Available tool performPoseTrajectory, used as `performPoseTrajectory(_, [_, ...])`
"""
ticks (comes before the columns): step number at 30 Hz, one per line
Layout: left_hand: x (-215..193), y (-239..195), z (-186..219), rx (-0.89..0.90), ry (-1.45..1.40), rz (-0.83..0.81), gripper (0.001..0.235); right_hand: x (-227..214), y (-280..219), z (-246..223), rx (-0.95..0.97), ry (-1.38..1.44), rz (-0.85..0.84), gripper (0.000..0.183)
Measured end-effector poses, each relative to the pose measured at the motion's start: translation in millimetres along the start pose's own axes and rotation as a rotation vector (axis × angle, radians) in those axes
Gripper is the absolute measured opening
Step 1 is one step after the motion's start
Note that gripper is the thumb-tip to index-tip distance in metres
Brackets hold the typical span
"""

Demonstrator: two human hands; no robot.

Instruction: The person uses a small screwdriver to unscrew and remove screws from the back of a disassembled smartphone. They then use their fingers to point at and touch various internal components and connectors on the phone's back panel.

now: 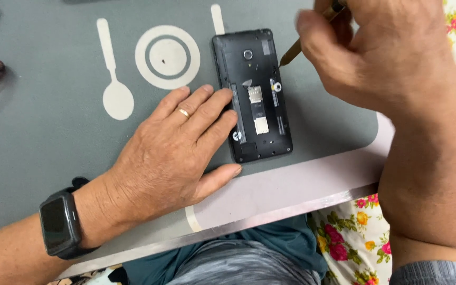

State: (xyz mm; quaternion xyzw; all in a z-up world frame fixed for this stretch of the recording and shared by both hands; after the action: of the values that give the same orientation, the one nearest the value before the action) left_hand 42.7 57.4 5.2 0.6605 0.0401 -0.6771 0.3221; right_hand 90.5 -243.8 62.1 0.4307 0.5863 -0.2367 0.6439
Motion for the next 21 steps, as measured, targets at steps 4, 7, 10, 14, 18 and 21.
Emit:
performPoseTrajectory(4, [-1, 1, 0, -0.001, -0.003, 0.017, 0.074, -4, 13, -10, 0.037, 0.054, 0.070, 0.015])
performPoseTrajectory(7, [2, 1, 2, -0.020, -0.005, 0.021, 0.073, -17, 23, -25, -0.054, 0.147, 0.048, 0.040])
performPoseTrajectory(10, [7, -1, 3, -0.037, 0.003, 0.024, 0.074, -15, 24, -28, -0.064, 0.158, 0.053, 0.038])
performPoseTrajectory(14, [10, -2, 3, -0.049, 0.002, 0.039, 0.076, -7, 18, -20, 0.017, 0.115, 0.096, 0.018])
performPoseTrajectory(18, [10, -1, 3, -0.051, -0.001, 0.059, 0.076, -13, 23, -28, -0.054, 0.193, 0.065, 0.043])
performPoseTrajectory(21, [11, -1, 4, -0.052, -0.012, 0.050, 0.077, -10, 21, -27, -0.003, 0.148, 0.060, 0.030])
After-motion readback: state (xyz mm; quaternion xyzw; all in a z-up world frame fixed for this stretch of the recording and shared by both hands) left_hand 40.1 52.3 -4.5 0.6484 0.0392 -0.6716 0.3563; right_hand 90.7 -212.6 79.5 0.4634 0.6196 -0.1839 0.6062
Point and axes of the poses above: each hand's wrist, its own y-axis towards the middle knuckle, its own x-axis out of the palm, z = x × y, the point moved 1 cm from there along y, towards the middle knuckle, and after that the axes turned 1 degree about x, right-handed, at the moved point
